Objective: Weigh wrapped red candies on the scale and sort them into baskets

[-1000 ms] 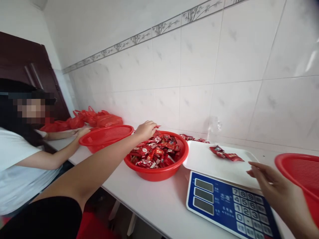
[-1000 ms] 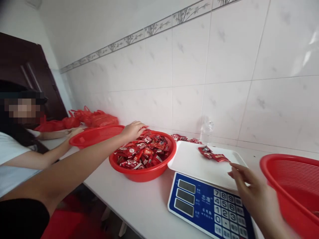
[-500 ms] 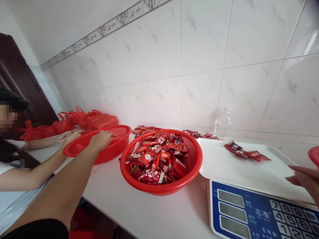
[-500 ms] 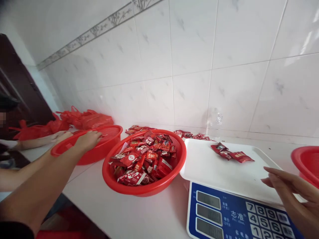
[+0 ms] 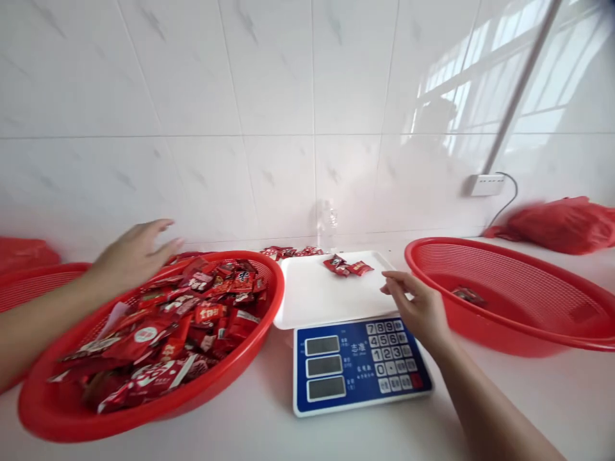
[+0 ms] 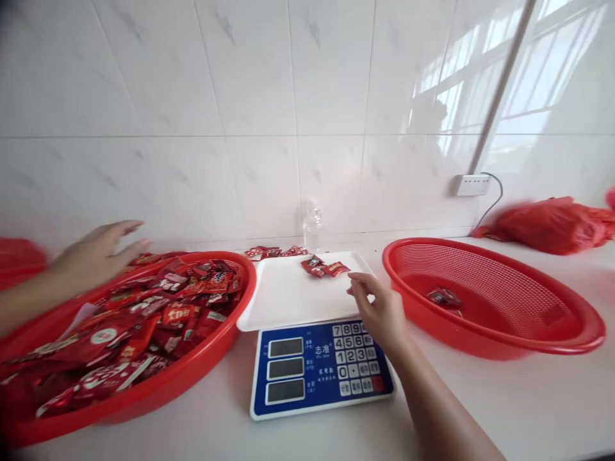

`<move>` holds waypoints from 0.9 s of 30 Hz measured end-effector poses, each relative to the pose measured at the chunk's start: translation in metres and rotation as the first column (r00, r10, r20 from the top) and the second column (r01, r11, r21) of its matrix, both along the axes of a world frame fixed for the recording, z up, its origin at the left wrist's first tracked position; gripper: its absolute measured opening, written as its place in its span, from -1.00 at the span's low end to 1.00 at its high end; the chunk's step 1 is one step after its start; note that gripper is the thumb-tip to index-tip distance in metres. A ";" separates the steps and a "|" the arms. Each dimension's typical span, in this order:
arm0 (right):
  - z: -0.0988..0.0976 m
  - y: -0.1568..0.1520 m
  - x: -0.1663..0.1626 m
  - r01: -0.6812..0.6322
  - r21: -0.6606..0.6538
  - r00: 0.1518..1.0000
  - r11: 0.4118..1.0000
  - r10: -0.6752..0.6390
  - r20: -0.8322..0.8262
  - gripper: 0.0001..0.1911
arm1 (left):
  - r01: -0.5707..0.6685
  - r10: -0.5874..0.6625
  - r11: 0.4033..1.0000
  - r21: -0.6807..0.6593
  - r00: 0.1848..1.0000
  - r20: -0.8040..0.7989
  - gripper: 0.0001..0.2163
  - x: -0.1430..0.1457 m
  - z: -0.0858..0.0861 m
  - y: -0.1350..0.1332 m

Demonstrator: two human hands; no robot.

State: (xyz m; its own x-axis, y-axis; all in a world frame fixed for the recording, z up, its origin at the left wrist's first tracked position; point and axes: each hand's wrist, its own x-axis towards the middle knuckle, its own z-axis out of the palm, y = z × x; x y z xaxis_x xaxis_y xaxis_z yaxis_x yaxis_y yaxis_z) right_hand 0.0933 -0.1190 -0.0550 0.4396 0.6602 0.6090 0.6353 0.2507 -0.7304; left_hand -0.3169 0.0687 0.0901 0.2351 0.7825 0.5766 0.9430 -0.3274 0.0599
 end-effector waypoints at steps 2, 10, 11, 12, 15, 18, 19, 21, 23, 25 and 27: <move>0.002 0.001 0.002 -0.024 0.015 1.000 1.000 0.024 -0.008 -0.70 | 0.218 -0.218 0.976 -0.015 0.976 -0.001 -0.36 0.042 0.005 -0.007; 0.008 0.008 0.010 -0.075 0.102 0.997 0.992 0.078 -0.025 -0.73 | 0.516 -0.567 0.749 -0.415 0.823 0.000 -0.42 0.246 -0.050 -0.044; 0.008 0.008 0.011 -0.079 0.118 0.996 0.990 0.082 -0.022 -0.73 | 0.495 -0.550 0.749 -0.440 0.835 0.004 -0.38 0.259 -0.057 -0.045; 0.009 0.008 0.011 -0.084 0.133 0.996 0.988 0.087 -0.019 -0.72 | 0.463 -0.521 0.759 -0.458 0.854 0.000 -0.34 0.269 -0.063 -0.045; 0.013 0.008 0.011 -0.107 0.167 0.994 0.980 0.109 -0.005 -0.72 | 0.337 -0.411 0.799 -0.497 0.911 -0.044 -0.25 0.288 -0.075 -0.044; 0.015 0.007 0.010 -0.128 0.179 0.992 0.976 0.128 0.009 -0.73 | 0.268 -0.369 0.818 -0.509 0.923 -0.107 -0.32 0.297 -0.081 -0.044; 0.015 0.007 0.010 -0.130 0.179 0.991 0.975 0.130 0.011 -0.73 | 0.273 -0.381 0.823 -0.499 0.916 -0.127 -0.38 0.299 -0.083 -0.043; 0.015 0.008 0.010 -0.130 0.174 0.991 0.976 0.131 0.008 -0.73 | 0.302 -0.414 0.838 -0.455 0.895 -0.169 -0.48 0.302 -0.086 -0.042; 0.014 0.008 0.011 -0.132 0.165 0.991 0.977 0.133 0.005 -0.73 | 0.327 -0.428 0.860 -0.391 0.880 -0.206 -0.55 0.304 -0.087 -0.041; 0.013 0.007 0.012 -0.134 0.157 0.991 0.978 0.136 0.002 -0.73 | 0.338 -0.428 0.875 -0.347 0.875 -0.227 -0.59 0.306 -0.087 -0.041; 0.013 0.007 0.011 -0.136 0.152 0.990 0.979 0.138 0.000 -0.74 | 0.342 -0.430 0.877 -0.338 0.872 -0.234 -0.60 0.307 -0.087 -0.040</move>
